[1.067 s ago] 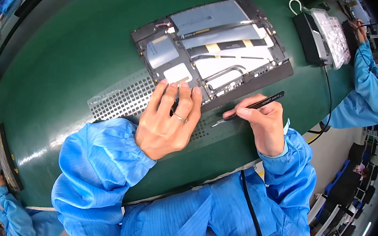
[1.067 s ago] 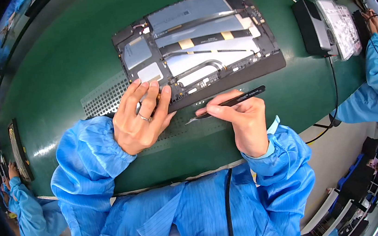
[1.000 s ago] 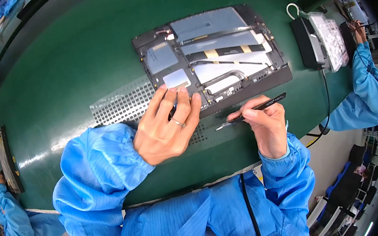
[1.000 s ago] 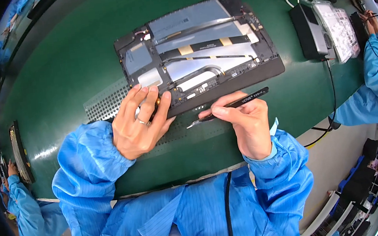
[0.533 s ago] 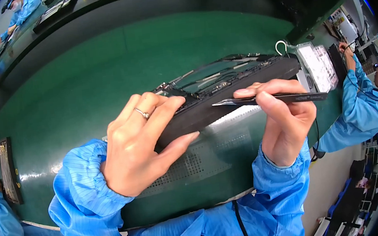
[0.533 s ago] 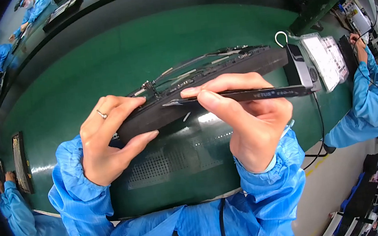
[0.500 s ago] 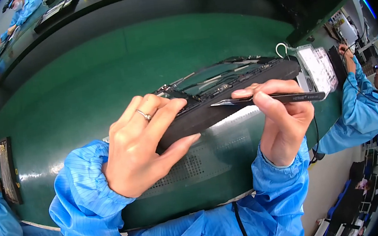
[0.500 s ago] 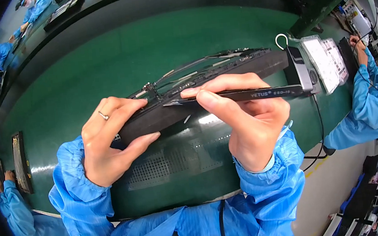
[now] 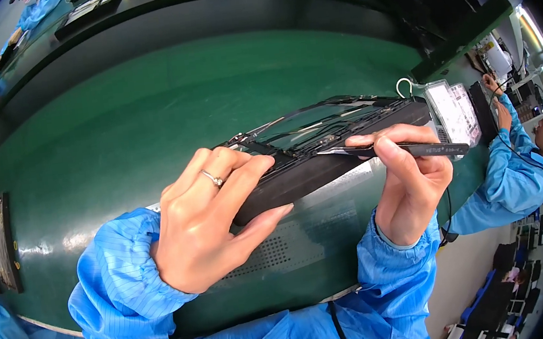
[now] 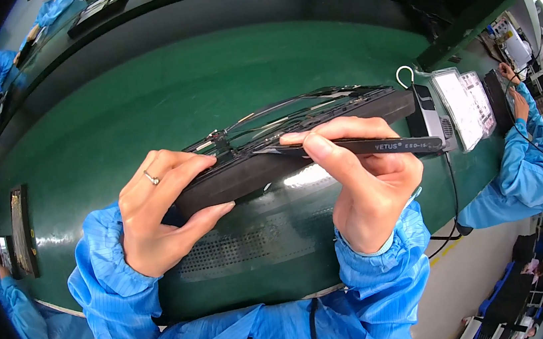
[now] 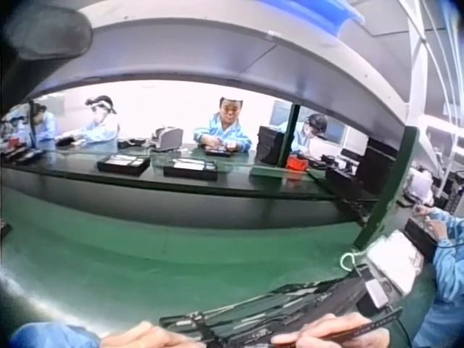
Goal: The person assembles internal components of a tablet device by hand, placing a flex cable and an adhesive strip onto an internal chassis, then inspecting the tablet components. Tweezers and a pointing tool are used to position the small components.
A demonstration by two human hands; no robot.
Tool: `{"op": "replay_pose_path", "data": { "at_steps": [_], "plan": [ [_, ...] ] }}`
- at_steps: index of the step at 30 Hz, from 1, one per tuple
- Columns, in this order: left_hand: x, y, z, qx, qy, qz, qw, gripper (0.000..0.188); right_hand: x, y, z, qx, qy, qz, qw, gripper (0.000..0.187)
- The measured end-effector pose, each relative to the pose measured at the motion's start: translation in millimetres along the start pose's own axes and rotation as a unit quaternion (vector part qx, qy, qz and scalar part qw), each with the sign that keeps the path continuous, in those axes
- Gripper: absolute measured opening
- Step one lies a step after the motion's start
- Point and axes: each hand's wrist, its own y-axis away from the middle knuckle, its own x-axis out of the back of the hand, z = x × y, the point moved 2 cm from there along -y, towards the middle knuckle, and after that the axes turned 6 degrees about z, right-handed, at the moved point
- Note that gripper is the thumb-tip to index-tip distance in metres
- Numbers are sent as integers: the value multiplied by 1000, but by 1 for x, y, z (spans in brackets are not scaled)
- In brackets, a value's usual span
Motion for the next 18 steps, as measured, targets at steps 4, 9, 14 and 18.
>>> {"op": "replay_pose_path", "data": {
  "at_steps": [4,9,14,18],
  "plan": [
    [0,0,1,4,-8,1,1000,41,-2,1,2,1,0,-10,1000,9],
    [-1,0,1,1,-8,2,1000,40,-1,0,3,12,-1,-19,1000,8],
    [1,0,1,-2,-5,4,1000,40,-3,1,3,14,0,-16,1000,8],
    [1,1,1,-2,-3,5,1000,40,-3,3,3,15,6,-11,1000,7]
  ]
}}
